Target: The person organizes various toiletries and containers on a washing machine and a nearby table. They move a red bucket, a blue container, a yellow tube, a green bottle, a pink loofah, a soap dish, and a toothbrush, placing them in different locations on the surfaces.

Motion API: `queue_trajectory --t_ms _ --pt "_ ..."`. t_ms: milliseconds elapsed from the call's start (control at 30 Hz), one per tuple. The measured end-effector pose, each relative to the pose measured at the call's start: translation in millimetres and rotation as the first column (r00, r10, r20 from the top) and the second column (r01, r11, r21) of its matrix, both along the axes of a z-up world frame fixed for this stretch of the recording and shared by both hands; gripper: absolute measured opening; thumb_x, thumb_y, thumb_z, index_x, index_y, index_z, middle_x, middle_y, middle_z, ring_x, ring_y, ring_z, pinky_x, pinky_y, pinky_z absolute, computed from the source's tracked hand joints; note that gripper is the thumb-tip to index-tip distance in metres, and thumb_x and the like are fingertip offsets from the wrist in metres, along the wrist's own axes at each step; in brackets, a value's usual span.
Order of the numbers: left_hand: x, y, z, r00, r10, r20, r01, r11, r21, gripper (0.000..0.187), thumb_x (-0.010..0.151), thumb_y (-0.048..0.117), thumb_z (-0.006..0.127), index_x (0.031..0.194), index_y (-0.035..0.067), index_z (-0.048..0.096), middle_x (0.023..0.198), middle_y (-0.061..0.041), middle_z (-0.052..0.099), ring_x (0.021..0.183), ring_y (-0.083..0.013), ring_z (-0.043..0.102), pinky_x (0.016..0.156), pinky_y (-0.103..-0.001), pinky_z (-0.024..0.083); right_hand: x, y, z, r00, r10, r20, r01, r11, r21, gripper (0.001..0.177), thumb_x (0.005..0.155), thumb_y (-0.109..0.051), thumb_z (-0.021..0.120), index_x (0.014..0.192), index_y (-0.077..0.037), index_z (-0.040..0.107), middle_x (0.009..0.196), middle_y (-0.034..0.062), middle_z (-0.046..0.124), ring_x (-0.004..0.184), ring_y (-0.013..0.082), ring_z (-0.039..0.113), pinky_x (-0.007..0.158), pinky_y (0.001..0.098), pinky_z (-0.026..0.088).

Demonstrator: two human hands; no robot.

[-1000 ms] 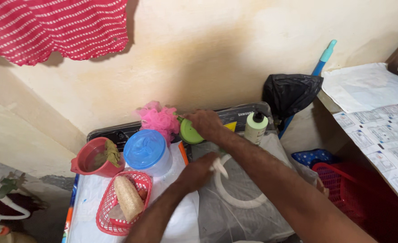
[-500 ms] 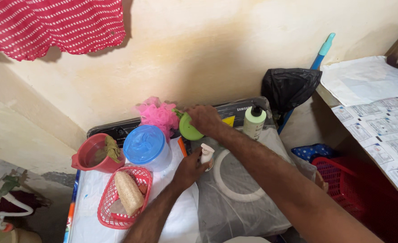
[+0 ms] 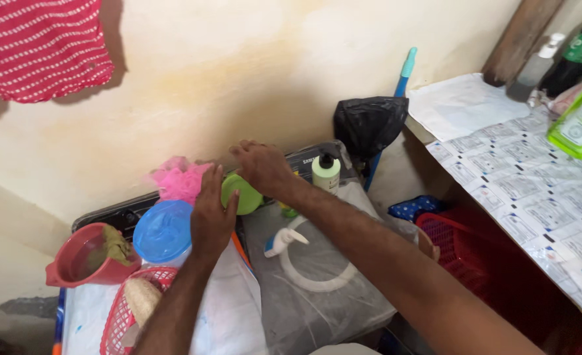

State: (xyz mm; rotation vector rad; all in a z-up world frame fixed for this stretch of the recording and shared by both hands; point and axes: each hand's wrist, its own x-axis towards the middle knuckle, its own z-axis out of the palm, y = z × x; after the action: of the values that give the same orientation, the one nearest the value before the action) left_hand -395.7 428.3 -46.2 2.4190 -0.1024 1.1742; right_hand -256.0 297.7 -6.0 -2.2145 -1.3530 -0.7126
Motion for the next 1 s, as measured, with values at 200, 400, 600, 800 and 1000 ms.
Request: queue_trajectory --t_ms 200,400,600,800,1000 --pt "-13 -27 -33 0.842 -0.494 -0.216 0.536 0.813 0.23 0.093 0.077 0.041 0.083 0.146 -0.007 0.044 0.154 -0.028 0.043 0.146 -0.0431 0.039 0.12 -0.05 0.032 -9 -36 17 0.997 0.031 -0.075 -0.024 0.995 0.101 0.043 0.088 -0.017 0.072 0.13 -0.01 0.063 0.136 0.0185 0.065 0.119 0.037 0.066 0.097 0.0483 0.054" --pt "-12 -85 -108 0.744 -0.487 -0.458 0.633 0.733 0.25 0.08 0.064 0.01 0.082 0.135 -0.008 0.05 0.144 -0.031 0.048 0.138 -0.0459 0.042 0.114 -0.053 0.033 -29 -77 37 0.991 0.12 -0.056 -0.111 0.984 0.142 0.043 0.09 -0.014 0.072 0.132 -0.01 0.061 0.14 0.0185 0.064 0.121 0.0389 0.065 0.099 0.0469 0.055" --pt "11 -80 -122 0.629 -0.424 -0.651 0.627 0.772 0.104 0.048 0.08 0.003 0.074 0.125 0.01 0.061 0.124 -0.013 0.068 0.122 -0.0343 0.064 0.108 -0.044 0.05 -42 -92 50 0.988 0.108 -0.107 -0.09 0.982 0.163 0.04 0.091 -0.015 0.073 0.13 -0.011 0.065 0.14 0.0163 0.065 0.113 0.0369 0.069 0.092 0.045 0.058" --pt "-22 -55 -92 0.881 -0.376 -0.286 0.282 0.904 -0.321 0.07 0.065 0.021 0.089 0.125 0.005 0.055 0.116 -0.018 0.063 0.112 -0.0373 0.063 0.095 -0.045 0.051 -42 -113 55 0.987 0.081 -0.141 -0.059 0.986 0.156 0.038 0.093 -0.016 0.071 0.131 -0.011 0.067 0.142 0.0146 0.064 0.108 0.0339 0.072 0.09 0.0428 0.059" --pt "-5 -79 -104 0.987 0.015 -0.159 -0.074 0.925 -0.372 0.084 0.069 0.037 0.093 0.13 -0.002 0.051 0.122 -0.02 0.06 0.112 -0.0409 0.057 0.092 -0.048 0.048 -44 -106 50 0.984 0.116 -0.136 -0.091 0.979 0.181 0.036 0.091 -0.016 0.073 0.126 -0.011 0.069 0.141 0.0152 0.065 0.108 0.0344 0.072 0.09 0.0429 0.059"
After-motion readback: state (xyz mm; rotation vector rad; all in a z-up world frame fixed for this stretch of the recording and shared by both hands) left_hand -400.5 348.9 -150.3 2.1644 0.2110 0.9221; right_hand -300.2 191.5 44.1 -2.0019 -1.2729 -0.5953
